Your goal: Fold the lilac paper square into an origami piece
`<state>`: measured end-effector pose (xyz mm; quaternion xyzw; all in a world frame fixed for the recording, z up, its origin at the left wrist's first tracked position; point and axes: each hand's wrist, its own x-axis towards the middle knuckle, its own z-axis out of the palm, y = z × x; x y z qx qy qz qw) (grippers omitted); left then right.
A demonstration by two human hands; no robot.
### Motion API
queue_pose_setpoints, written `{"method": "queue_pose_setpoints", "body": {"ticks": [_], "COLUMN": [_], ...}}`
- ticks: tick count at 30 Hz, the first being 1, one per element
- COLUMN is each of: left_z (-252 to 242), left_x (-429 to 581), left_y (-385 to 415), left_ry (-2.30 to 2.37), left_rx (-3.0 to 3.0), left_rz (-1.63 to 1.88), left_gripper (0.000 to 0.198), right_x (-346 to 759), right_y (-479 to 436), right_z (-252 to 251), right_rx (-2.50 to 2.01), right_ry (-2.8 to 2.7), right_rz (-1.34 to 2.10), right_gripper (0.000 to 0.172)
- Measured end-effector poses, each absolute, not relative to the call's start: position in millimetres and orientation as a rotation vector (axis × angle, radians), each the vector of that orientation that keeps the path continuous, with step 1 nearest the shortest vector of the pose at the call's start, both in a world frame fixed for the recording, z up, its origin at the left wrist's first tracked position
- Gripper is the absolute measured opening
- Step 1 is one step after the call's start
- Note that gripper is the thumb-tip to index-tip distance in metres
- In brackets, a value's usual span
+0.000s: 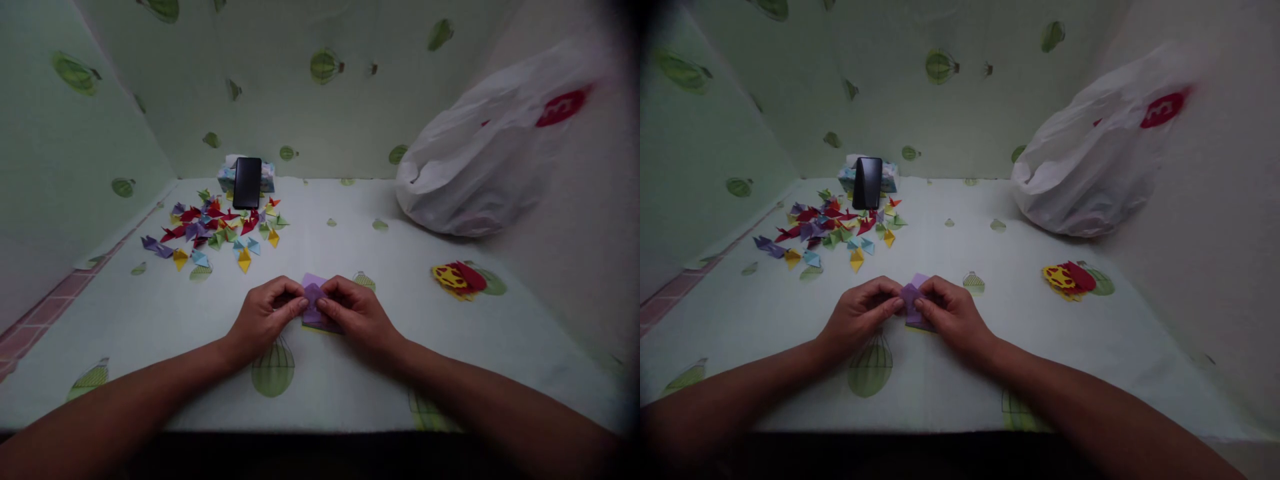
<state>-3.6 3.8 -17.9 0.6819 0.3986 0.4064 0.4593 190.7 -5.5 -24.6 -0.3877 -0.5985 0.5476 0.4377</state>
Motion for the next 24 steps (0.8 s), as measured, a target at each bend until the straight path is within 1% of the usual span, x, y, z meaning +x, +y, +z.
{"method": "queue_pose_setpoints", "body": {"ticks": [5,10,13,17,24], "left_z": [-18.5,-18.8,-17.2,-15.6,-14.8], "left_x": [-3.9,-3.8,-2.7,-2.2,-1.9], "left_y": [4.6,4.1,3.2,1.8,1.3], "left_ry": [0.976,0.974,0.971,0.965,0.915], "left_rx": [1.759,1.915,1.977,2.073,2.203], "left_rz": [1.068,1.12,1.171,1.198,1.207], "left_gripper": [0.01,0.008,0.009,0.009,0.008], "right_x": [189.1,190.8,192.0,193.3,196.0], "right_y": [-6.7,-6.7,-7.3,-9.3,-8.9], "right_z": [-23.9,-24.5,-23.9,-19.7,-18.9], "right_rx": [-0.919,-0.962,-0.992,-1.028,-1.055], "right_ry": [-1.369,-1.511,-1.498,-1.606,-1.731], "right_rz": [1.354,1.229,1.114,0.968,0.898], "right_gripper": [0.017,0.01,0.014,0.011,0.005]}}
